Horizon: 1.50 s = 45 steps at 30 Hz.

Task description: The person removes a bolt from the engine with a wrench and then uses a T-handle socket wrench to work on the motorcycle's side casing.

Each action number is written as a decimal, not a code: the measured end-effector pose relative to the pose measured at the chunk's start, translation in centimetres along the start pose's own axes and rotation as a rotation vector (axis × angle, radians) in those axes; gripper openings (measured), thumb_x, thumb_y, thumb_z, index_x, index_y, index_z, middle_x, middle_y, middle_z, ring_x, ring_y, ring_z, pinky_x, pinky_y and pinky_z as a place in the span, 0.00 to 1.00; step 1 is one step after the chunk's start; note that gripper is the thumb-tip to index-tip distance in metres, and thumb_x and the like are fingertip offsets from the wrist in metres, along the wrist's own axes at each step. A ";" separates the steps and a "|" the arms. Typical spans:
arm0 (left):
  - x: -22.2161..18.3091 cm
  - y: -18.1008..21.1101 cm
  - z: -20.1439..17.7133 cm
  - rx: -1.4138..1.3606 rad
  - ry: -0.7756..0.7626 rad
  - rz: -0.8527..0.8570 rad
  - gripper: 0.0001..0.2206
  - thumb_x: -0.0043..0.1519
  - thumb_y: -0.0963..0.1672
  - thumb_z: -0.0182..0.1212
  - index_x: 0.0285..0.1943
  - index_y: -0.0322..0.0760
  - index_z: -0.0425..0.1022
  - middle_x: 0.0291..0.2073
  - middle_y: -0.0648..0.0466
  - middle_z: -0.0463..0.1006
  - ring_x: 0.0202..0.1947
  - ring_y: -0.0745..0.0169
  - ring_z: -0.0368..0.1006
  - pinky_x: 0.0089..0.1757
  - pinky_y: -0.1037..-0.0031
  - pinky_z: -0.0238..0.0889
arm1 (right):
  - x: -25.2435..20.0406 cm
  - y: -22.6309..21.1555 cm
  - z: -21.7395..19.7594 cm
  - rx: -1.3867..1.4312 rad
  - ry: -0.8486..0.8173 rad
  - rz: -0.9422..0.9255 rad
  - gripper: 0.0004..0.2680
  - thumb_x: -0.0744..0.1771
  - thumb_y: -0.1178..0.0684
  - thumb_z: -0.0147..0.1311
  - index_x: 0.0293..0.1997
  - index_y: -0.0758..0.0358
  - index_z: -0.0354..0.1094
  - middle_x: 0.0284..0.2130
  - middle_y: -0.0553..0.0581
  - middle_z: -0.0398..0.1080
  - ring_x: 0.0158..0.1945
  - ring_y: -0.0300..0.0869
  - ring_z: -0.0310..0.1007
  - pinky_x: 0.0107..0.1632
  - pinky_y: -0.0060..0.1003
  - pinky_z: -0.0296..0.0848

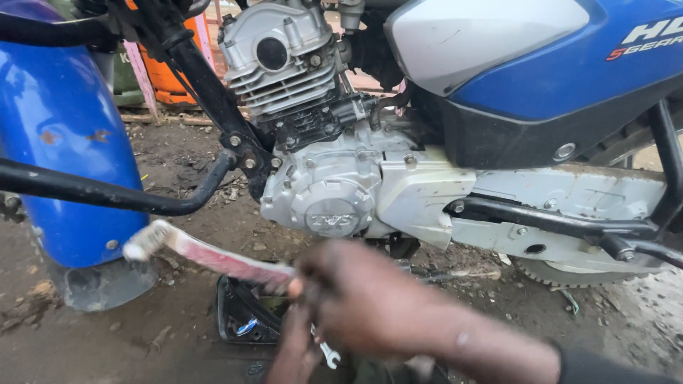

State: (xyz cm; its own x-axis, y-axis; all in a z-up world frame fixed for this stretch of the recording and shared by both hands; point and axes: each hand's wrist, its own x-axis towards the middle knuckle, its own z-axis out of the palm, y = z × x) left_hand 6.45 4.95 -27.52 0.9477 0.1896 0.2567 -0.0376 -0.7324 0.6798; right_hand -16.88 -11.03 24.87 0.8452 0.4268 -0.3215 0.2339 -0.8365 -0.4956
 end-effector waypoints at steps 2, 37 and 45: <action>-1.9 0.5 -0.6 -0.129 0.040 -0.134 0.07 0.58 0.49 0.56 0.36 0.48 0.76 0.29 0.47 0.81 0.28 0.45 0.76 0.31 0.51 0.60 | 1.4 1.0 3.5 0.053 -0.056 -0.019 0.07 0.71 0.52 0.44 0.42 0.50 0.72 0.34 0.49 0.75 0.38 0.38 0.73 0.40 0.36 0.69; -14.7 -0.5 14.5 -0.847 -0.433 -0.571 0.11 0.44 0.42 0.86 0.35 0.38 0.92 0.23 0.57 0.86 0.27 0.75 0.81 0.34 0.91 0.70 | 15.3 30.0 15.4 -0.425 -0.167 -0.082 0.17 0.66 0.48 0.51 0.63 0.35 0.62 0.62 0.49 0.64 0.58 0.51 0.71 0.59 0.43 0.69; -14.6 12.8 2.5 -1.060 0.130 -0.873 0.22 0.66 0.51 0.59 0.28 0.28 0.82 0.10 0.43 0.76 0.06 0.56 0.64 0.14 0.69 0.54 | 13.0 22.0 14.9 -0.199 -0.065 0.135 0.13 0.71 0.35 0.42 0.62 0.33 0.62 0.53 0.52 0.73 0.52 0.47 0.77 0.55 0.42 0.77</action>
State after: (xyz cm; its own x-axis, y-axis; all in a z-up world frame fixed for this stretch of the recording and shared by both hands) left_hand -7.13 -8.82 -24.31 0.7548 0.4276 -0.4974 0.2713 0.4868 0.8303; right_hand -7.89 -18.78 -2.29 0.8441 0.3228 -0.4281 0.2169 -0.9358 -0.2779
